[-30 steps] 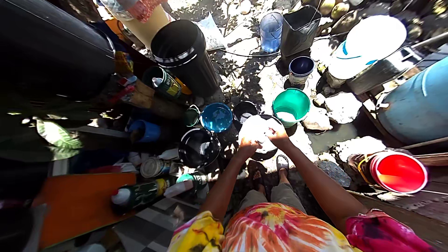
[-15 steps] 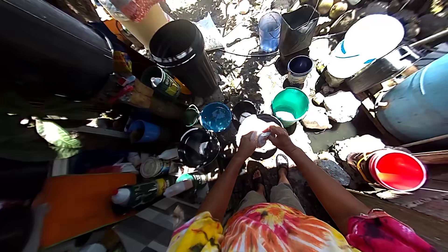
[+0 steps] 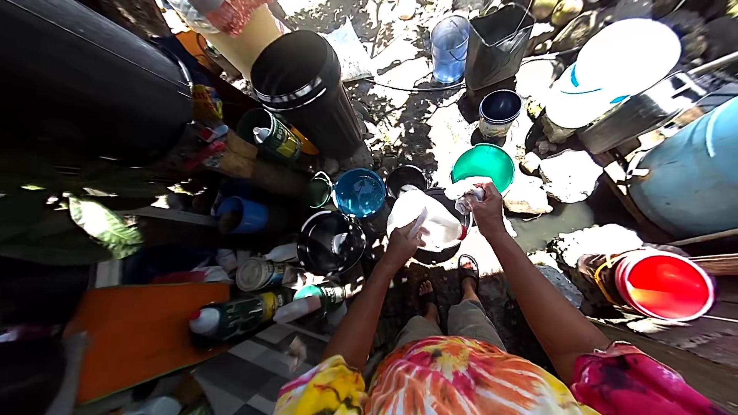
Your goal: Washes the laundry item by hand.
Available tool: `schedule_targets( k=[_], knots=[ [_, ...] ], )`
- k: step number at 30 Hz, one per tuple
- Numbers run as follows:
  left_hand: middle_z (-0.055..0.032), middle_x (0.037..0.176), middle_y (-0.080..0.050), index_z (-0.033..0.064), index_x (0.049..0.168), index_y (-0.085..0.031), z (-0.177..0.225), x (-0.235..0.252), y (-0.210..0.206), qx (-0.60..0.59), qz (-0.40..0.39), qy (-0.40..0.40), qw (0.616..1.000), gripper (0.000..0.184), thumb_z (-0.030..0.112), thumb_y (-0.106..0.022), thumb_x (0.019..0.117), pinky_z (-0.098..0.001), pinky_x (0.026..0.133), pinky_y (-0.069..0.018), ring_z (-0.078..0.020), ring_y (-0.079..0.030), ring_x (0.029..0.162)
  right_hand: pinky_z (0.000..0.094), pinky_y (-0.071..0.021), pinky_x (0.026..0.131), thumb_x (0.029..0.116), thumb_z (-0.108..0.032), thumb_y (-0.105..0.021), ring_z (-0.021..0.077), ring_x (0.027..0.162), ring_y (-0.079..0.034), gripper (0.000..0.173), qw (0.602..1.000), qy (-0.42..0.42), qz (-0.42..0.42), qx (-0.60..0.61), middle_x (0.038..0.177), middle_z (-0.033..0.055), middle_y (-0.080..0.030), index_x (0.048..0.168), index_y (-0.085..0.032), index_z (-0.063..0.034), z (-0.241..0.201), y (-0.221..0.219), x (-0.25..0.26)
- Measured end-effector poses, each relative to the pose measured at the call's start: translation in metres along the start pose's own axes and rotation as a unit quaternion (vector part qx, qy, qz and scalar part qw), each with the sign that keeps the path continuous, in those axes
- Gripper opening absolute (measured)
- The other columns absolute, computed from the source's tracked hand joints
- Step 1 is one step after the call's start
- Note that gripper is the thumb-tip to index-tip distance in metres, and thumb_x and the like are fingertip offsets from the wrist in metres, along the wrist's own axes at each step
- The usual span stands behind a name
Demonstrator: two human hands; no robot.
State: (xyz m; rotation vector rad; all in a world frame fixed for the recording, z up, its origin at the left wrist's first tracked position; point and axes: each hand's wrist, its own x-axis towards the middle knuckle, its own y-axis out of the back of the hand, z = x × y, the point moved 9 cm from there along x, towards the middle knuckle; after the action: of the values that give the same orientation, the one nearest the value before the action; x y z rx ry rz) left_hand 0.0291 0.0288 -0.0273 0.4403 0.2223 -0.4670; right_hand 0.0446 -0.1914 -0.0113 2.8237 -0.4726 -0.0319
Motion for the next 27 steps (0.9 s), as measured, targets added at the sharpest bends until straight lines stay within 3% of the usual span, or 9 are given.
schedule_targets(
  k=[3,8,10,14,17,19,21,24,27],
  knots=[
    [-0.0176,0.102,-0.074,-0.0106,0.118,-0.067,0.013,0.000,-0.009,-0.010,-0.007,-0.040,0.999,0.026,0.004,-0.054,0.1018,-0.0351,0.083,-0.0611,-0.0173,-0.074,0.082,0.0543,-0.0542,0.082,0.0941,-0.004,-0.068,0.0365,0.088,-0.066,0.024,0.993,0.024,-0.096,-0.063,0.099,0.0273,-0.067,0.112,-0.064,0.0112,-0.026,-0.041,-0.008],
    [-0.0183,0.096,-0.075,-0.0115,0.114,-0.068,0.007,0.005,0.017,-0.012,0.028,-0.069,0.997,0.022,0.003,-0.057,0.1008,-0.0384,0.078,-0.0617,-0.0201,-0.073,0.076,0.0410,-0.0553,0.084,0.1021,-0.012,-0.050,0.0197,0.090,-0.066,0.029,0.956,-0.045,-0.283,0.061,0.102,0.0167,-0.069,0.122,-0.062,0.0048,-0.016,-0.068,-0.026],
    [-0.0181,0.094,-0.075,-0.0119,0.110,-0.069,0.009,0.004,0.019,-0.013,0.010,-0.100,0.995,0.020,0.001,-0.059,0.0996,-0.0365,0.077,-0.0623,-0.0189,-0.074,0.074,0.0338,-0.0568,0.080,0.0989,-0.024,-0.056,0.0111,0.084,-0.066,0.031,0.935,-0.079,-0.335,0.083,0.096,0.0079,-0.070,0.118,-0.065,-0.0007,-0.010,-0.068,-0.027],
    [-0.0173,0.084,-0.074,-0.0115,0.102,-0.071,0.021,-0.002,0.016,0.027,-0.005,-0.138,0.990,0.015,0.000,-0.062,0.0966,-0.0348,0.073,-0.0603,-0.0174,-0.070,0.068,0.0416,-0.0527,0.077,0.0898,-0.017,-0.075,0.0194,0.077,-0.063,0.026,0.893,0.021,-0.445,-0.071,0.084,0.0143,-0.067,0.101,-0.068,0.0059,-0.025,-0.078,-0.024],
    [-0.0197,0.088,-0.075,-0.0115,0.106,-0.071,0.020,-0.004,0.013,0.038,0.000,-0.158,0.987,0.018,-0.001,-0.061,0.0962,-0.0414,0.074,-0.0611,-0.0236,-0.072,0.071,0.0493,-0.0517,0.081,0.0916,-0.017,-0.076,0.0284,0.083,-0.065,0.028,0.861,0.067,-0.483,-0.145,0.089,0.0197,-0.068,0.104,-0.068,0.0069,-0.028,-0.075,-0.028],
    [-0.0194,0.095,-0.075,-0.0113,0.114,-0.069,0.017,-0.007,0.017,0.006,0.013,-0.137,0.991,0.021,-0.001,-0.059,0.0980,-0.0401,0.075,-0.0621,-0.0227,-0.074,0.073,0.0484,-0.0534,0.086,0.0944,-0.016,-0.073,0.0282,0.089,-0.067,0.027,0.870,0.071,-0.468,-0.141,0.096,0.0197,-0.070,0.110,-0.070,0.0057,-0.028,-0.063,-0.025],
    [-0.0183,0.098,-0.075,-0.0112,0.120,-0.066,0.016,-0.010,0.027,-0.042,0.034,-0.100,0.994,0.024,0.000,-0.058,0.1001,-0.0361,0.074,-0.0618,-0.0191,-0.073,0.073,0.0441,-0.0543,0.085,0.0989,-0.010,-0.066,0.0236,0.086,-0.066,0.019,0.905,0.039,-0.411,-0.108,0.094,0.0183,-0.069,0.106,-0.070,0.0071,-0.024,-0.043,-0.017],
    [-0.0167,0.104,-0.075,-0.0081,0.130,-0.061,0.011,-0.017,0.041,-0.089,0.073,-0.063,0.991,0.031,0.002,-0.057,0.1016,-0.0354,0.073,-0.0623,-0.0177,-0.073,0.073,0.0406,-0.0554,0.079,0.1037,-0.009,-0.059,0.0183,0.077,-0.065,0.021,0.964,-0.037,-0.248,-0.087,0.086,0.0160,-0.068,0.098,-0.069,0.0083,-0.003,-0.012,-0.007],
    [-0.0161,0.108,-0.074,-0.0047,0.140,-0.054,0.020,-0.018,0.037,-0.104,0.102,-0.047,0.988,0.038,0.001,-0.055,0.1026,-0.0361,0.074,-0.0629,-0.0175,-0.073,0.075,0.0483,-0.0548,0.078,0.1024,-0.012,-0.059,0.0308,0.081,-0.065,0.024,0.989,0.084,-0.041,-0.111,0.087,0.0225,-0.066,0.096,-0.067,0.0106,-0.009,-0.014,-0.031]
  ],
)
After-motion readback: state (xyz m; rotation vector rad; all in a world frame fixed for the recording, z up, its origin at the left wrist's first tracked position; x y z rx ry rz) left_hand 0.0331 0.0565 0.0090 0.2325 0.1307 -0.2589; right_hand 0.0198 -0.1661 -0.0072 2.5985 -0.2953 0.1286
